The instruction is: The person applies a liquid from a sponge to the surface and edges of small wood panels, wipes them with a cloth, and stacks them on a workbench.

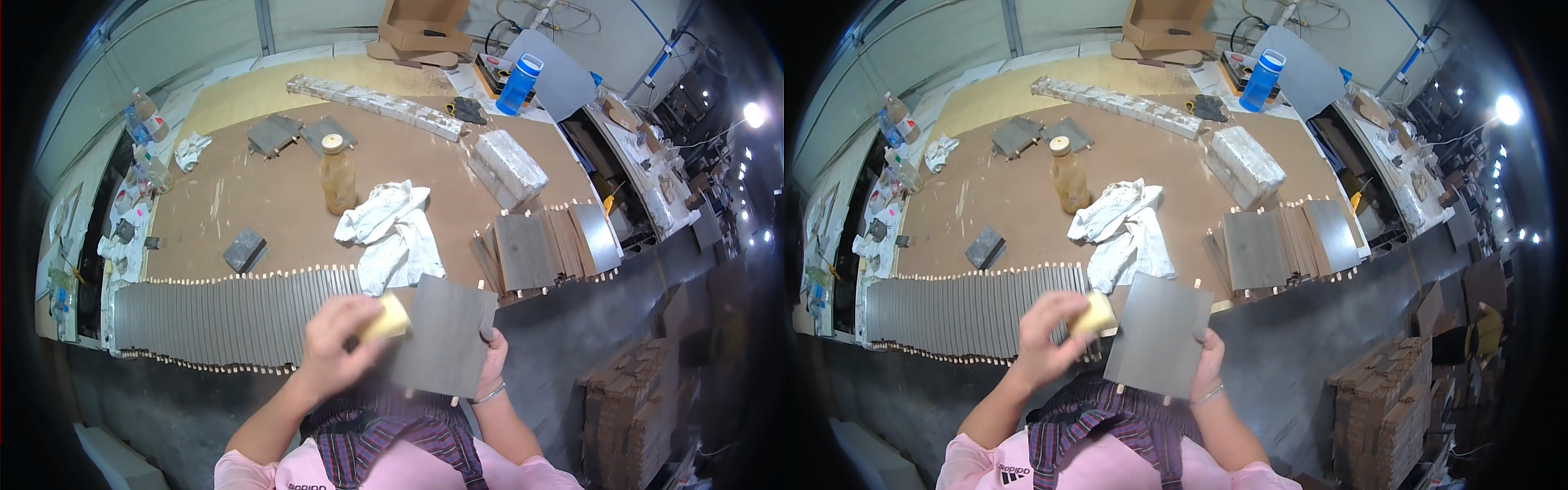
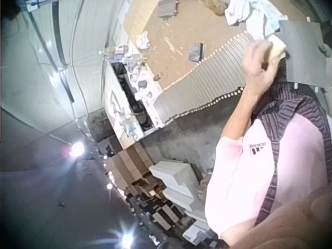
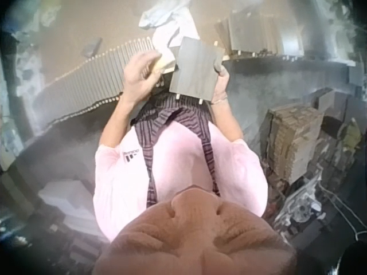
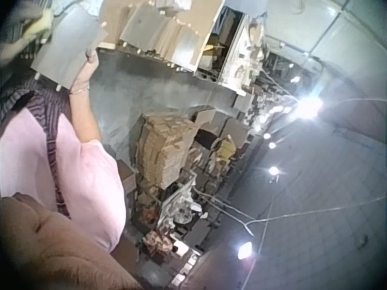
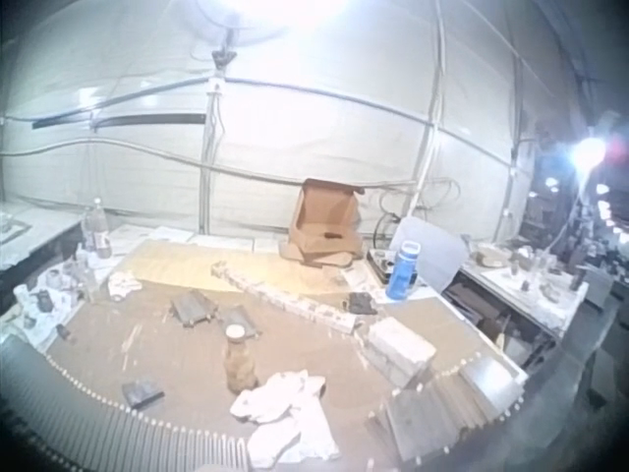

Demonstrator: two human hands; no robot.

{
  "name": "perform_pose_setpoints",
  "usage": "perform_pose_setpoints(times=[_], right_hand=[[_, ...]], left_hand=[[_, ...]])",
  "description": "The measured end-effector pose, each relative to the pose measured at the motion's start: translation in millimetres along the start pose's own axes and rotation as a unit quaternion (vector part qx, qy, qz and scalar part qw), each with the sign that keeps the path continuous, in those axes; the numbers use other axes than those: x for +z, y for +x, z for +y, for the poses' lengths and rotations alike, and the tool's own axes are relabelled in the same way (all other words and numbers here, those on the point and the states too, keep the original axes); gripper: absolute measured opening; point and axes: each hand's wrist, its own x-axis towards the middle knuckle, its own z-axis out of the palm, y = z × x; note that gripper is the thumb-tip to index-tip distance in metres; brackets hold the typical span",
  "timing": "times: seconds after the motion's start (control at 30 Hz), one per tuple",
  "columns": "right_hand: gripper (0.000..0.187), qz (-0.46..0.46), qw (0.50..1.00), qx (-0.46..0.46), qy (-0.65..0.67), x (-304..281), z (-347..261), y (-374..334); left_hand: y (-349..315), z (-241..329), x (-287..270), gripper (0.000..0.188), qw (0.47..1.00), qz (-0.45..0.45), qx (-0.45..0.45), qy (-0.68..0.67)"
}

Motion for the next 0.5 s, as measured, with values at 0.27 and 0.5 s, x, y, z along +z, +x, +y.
perform_pose_setpoints(times=[0.27,0.5], right_hand=[[0.057,0.041,0.998,0.049,0.014,-5.6,-11.7,-3.5],[0.054,0.050,0.998,0.022,-0.041,-3.0,-0.9,-6.4]], left_hand=[[6.3,-5.6,2.8,0.040,0.992,-0.092,0.089,-0.022],[44.7,-40.6,-3.9,0.038,0.996,-0.004,0.041,0.085]])
